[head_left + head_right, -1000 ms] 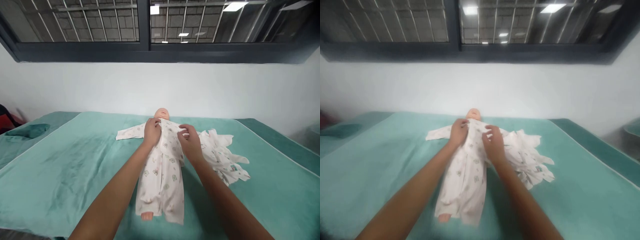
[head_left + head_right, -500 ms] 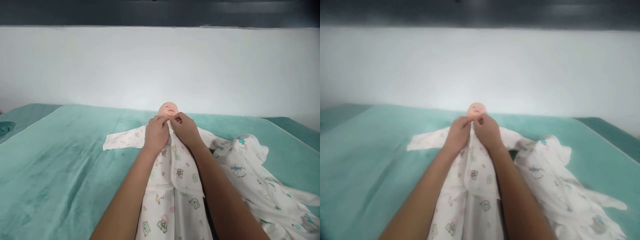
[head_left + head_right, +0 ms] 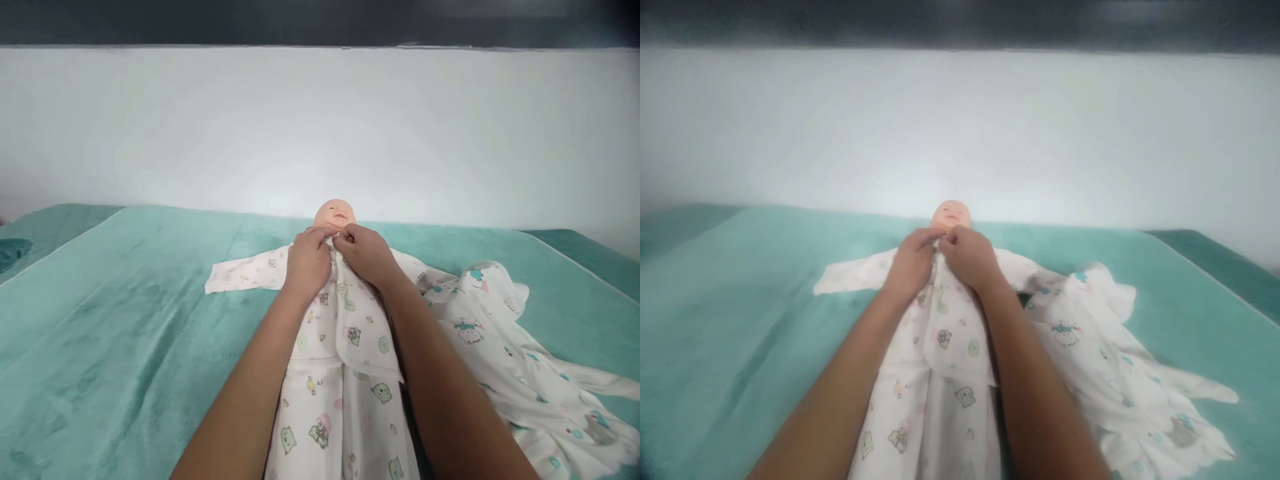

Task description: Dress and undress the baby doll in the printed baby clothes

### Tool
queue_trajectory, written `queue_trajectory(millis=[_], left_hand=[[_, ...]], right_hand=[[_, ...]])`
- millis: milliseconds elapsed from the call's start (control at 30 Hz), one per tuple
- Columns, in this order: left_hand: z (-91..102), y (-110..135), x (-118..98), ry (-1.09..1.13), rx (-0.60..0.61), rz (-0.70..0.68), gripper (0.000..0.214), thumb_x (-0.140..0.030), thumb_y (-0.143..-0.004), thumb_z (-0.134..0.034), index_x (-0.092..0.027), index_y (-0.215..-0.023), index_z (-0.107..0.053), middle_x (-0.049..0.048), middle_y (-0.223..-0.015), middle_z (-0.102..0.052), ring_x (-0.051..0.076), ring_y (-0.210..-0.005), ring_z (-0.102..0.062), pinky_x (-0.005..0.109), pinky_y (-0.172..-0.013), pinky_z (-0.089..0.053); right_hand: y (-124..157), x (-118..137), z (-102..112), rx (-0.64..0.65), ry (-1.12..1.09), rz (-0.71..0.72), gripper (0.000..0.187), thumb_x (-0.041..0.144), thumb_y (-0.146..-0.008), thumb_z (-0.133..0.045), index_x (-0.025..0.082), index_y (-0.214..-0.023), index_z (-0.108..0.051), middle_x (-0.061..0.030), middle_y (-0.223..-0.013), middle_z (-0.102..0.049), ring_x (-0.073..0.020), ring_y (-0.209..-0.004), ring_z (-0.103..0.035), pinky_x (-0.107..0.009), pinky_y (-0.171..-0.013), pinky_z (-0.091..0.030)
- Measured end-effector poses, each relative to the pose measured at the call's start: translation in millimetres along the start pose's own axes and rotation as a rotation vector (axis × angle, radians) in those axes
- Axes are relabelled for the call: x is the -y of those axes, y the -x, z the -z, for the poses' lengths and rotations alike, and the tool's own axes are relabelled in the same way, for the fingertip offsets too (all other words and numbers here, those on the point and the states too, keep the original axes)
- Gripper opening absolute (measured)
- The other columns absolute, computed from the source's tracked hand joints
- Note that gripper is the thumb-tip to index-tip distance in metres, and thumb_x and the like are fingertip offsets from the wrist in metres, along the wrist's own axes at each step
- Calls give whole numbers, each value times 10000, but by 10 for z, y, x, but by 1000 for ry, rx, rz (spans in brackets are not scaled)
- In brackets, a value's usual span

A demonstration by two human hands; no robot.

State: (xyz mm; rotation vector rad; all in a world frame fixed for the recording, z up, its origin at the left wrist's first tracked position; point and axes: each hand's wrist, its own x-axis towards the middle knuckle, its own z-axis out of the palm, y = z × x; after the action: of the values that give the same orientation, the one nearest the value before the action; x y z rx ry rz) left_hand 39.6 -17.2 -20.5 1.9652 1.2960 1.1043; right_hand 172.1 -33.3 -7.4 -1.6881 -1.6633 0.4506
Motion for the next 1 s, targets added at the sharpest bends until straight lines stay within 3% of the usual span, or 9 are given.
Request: queue_trajectory(millis=[200,433,567,633,733,867,1000], left_hand=[[10,11,-26,-40,19,-40,523,-51,-799,-360,-229,-1154,-699,25,-1262,-651,220,-1223,-548,399,-1106,-402],[18,23,-47,46,-30,38,452,-78,-794,-401,-261,-1079,-700,3,-1211,-675,221,-1187,-578,401,-1072,-436],[37,40,-88,139,-39,55,288,-105,-778,-471,-238,-910,-690,-7,-1145,-694,209,-1123,-613,379,-1061,-442],[65,49,-109,185,-6,65,191,-130,-777,-502,-222,-809,-666,-8,-1121,-698,208,-1098,-623,378,-1063,-441],[143,63,-125,249,104,40,157,-150,-794,-509,-220,-775,-648,-14,-1139,-691,204,-1127,-612,369,-1083,-424],[283,82,-98,274,303,-7,134,-197,-827,-547,-252,-863,-664,-38,-1308,-614,204,-1231,-561,353,-1108,-395],[351,90,-52,254,371,-23,96,-296,-863,-591,-284,-930,-658,-50,-1392,-551,213,-1299,-510,356,-1112,-390]], right_hand=[[-43,-70,-38,-104,-132,-27,188,303,-823,-498,217,-657,-480,32,-672,-533,-153,-679,-469,-297,-627,-316],[-116,-188,-65,-247,-386,-102,164,300,-743,-533,206,-612,-508,32,-648,-538,-153,-682,-474,-292,-652,-361],[-102,-186,-74,-302,-435,-103,79,275,-709,-550,212,-673,-518,36,-681,-553,-145,-676,-491,-285,-664,-385],[-85,-174,-72,-314,-453,-58,73,232,-672,-547,216,-743,-535,23,-768,-600,-152,-728,-530,-286,-701,-408],[-58,-168,-46,-283,-473,82,227,165,-624,-491,209,-829,-578,-5,-910,-650,-166,-831,-573,-294,-764,-426],[-12,-166,41,-110,-406,203,176,155,-660,-440,204,-722,-597,10,-758,-623,-158,-744,-553,-292,-722,-410],[17,-143,126,-80,-294,213,164,160,-690,-428,207,-651,-580,15,-692,-593,-153,-702,-518,-289,-684,-382]])
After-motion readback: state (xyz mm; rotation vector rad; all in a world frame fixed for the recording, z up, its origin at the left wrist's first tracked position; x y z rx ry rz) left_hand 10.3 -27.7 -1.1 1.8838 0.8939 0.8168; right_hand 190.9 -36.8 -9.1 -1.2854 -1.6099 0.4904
